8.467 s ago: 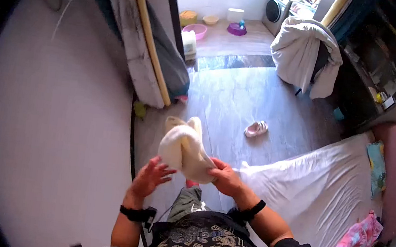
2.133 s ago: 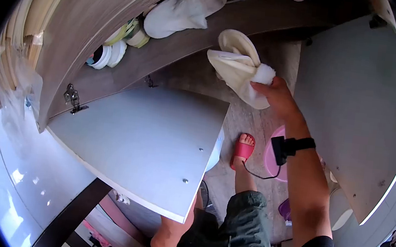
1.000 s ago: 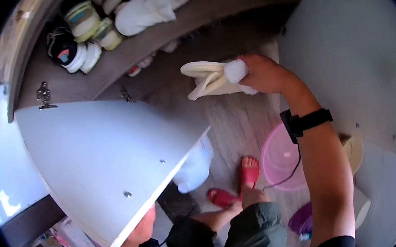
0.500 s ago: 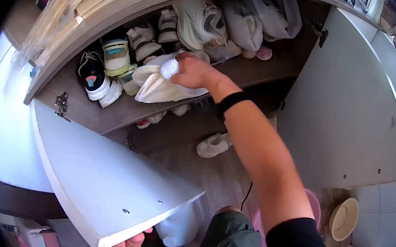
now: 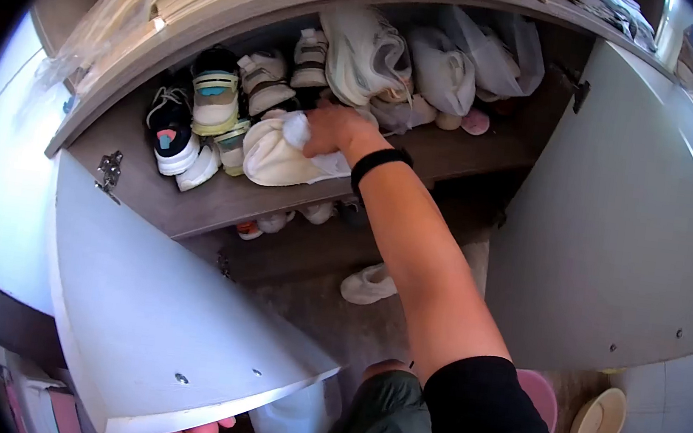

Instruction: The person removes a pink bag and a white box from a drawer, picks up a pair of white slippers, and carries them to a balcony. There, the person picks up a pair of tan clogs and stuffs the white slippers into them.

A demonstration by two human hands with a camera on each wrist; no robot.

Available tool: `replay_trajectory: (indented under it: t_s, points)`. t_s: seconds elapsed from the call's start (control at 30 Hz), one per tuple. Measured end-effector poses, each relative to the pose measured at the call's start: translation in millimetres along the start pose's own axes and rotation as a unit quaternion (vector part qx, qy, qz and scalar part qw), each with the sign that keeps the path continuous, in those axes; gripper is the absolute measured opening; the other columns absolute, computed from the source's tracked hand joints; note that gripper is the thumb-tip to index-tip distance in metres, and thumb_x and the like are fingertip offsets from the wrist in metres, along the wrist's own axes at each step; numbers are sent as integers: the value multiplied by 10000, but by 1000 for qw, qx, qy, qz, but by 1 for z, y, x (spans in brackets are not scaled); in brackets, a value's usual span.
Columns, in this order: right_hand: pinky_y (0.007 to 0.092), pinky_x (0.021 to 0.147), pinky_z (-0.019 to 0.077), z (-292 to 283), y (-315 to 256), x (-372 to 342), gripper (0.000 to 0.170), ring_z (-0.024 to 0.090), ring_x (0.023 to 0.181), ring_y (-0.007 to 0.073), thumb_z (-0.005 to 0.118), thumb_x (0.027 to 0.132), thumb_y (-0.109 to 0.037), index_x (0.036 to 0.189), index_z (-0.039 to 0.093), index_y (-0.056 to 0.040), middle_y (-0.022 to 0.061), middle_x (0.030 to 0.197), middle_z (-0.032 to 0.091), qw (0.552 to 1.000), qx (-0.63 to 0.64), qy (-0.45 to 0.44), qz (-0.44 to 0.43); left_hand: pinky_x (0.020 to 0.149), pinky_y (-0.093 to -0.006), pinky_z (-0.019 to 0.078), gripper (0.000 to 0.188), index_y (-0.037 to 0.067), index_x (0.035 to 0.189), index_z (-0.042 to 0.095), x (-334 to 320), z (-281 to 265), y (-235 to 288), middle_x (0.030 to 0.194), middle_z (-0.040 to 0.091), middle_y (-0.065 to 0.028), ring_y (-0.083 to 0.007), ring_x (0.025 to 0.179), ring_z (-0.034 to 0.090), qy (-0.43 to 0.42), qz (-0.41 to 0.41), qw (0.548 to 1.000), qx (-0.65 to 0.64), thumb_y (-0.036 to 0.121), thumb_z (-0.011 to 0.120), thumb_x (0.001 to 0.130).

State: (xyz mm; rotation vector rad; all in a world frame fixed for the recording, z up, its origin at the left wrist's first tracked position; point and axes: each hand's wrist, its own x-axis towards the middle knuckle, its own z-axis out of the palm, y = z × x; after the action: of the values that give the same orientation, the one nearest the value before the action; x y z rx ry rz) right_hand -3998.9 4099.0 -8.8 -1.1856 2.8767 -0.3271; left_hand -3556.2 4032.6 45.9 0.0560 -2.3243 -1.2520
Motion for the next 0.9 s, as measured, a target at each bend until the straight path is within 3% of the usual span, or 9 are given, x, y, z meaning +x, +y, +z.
replay_trajectory:
  t_s: [0.03, 0.1, 0.27, 0.37, 0.53, 0.63, 0.73, 0.83, 0.9]
  points:
    - [392, 948, 479, -2, 0, -1, 650, 569, 1146, 296, 708, 668, -364, 1243, 593, -82, 163, 1265, 567, 1000, -7, -14, -3, 627, -300, 457, 484, 14, 1031, 521, -2, -1, -3, 643, 550, -13, -128, 635, 543, 10, -3, 1000, 27, 486, 424, 983]
    - [414, 931, 483, -6, -3, -9, 639, 573, 1124, 321, 708, 668, -323, 1247, 582, -84, 200, 1343, 483, 999, -5, -25, -30, 626, -295, 456, 469, 14, 1038, 518, -6, -6, -5, 638, 547, -9, -123, 633, 542, -7, 7, 999, 52, 470, 416, 989]
    - [448, 928, 471, 15, -2, -39, 520, 589, 1069, 373, 731, 677, -216, 1166, 595, -103, 212, 1336, 465, 973, -15, 190, -131, 622, -288, 457, 410, 15, 1028, 514, -3, 2, -5, 637, 545, -7, -117, 631, 543, 10, 51, 997, 58, 411, 411, 1003]
    - [467, 908, 475, 9, -8, -62, 503, 591, 1052, 384, 743, 675, -212, 1144, 585, -117, 212, 1322, 469, 977, 44, 188, -93, 615, -288, 457, 390, 15, 1013, 511, -4, 2, -5, 637, 544, -9, -119, 627, 543, 3, 61, 995, 73, 394, 418, 1003]
    - [449, 866, 502, -19, 6, -75, 532, 637, 977, 340, 739, 713, -321, 1169, 577, -100, 157, 1054, 670, 972, 193, 107, -79, 605, -289, 457, 381, 12, 977, 524, 7, 11, 15, 622, 542, -15, -129, 620, 542, -20, 23, 999, 17, 385, 445, 992]
    - [315, 825, 518, -37, 22, -58, 517, 640, 918, 180, 705, 821, -270, 1204, 544, 39, 104, 1030, 669, 861, 499, 82, -51, 603, -289, 456, 366, 13, 935, 539, 10, 9, 23, 622, 548, -24, -138, 620, 546, -33, -2, 999, 31, 366, 458, 985]
    - [309, 828, 521, -84, 0, -61, 512, 635, 943, 177, 684, 844, -247, 1233, 524, 46, 118, 1079, 649, 789, 597, 135, 49, 674, -306, 524, 212, -36, 947, 666, 9, 7, 17, 791, 671, -84, -196, 735, 652, -19, 36, 999, 3, 152, 570, 926]
    - [338, 816, 527, -76, 14, -1, 527, 638, 960, 219, 676, 846, -260, 1232, 529, 67, 150, 1120, 636, 844, 491, 211, 38, 596, -283, 453, 371, 17, 891, 555, 13, 9, 18, 638, 560, -34, -141, 622, 549, -29, 64, 994, 81, 362, 455, 984]
    - [346, 805, 533, -74, 4, 11, 545, 642, 953, 232, 689, 839, -268, 1219, 532, 91, 167, 1100, 643, 840, 475, 258, 43, 602, -285, 453, 370, 18, 916, 552, 9, 13, 18, 632, 553, -27, -138, 618, 543, -13, 33, 998, 44, 367, 452, 987]
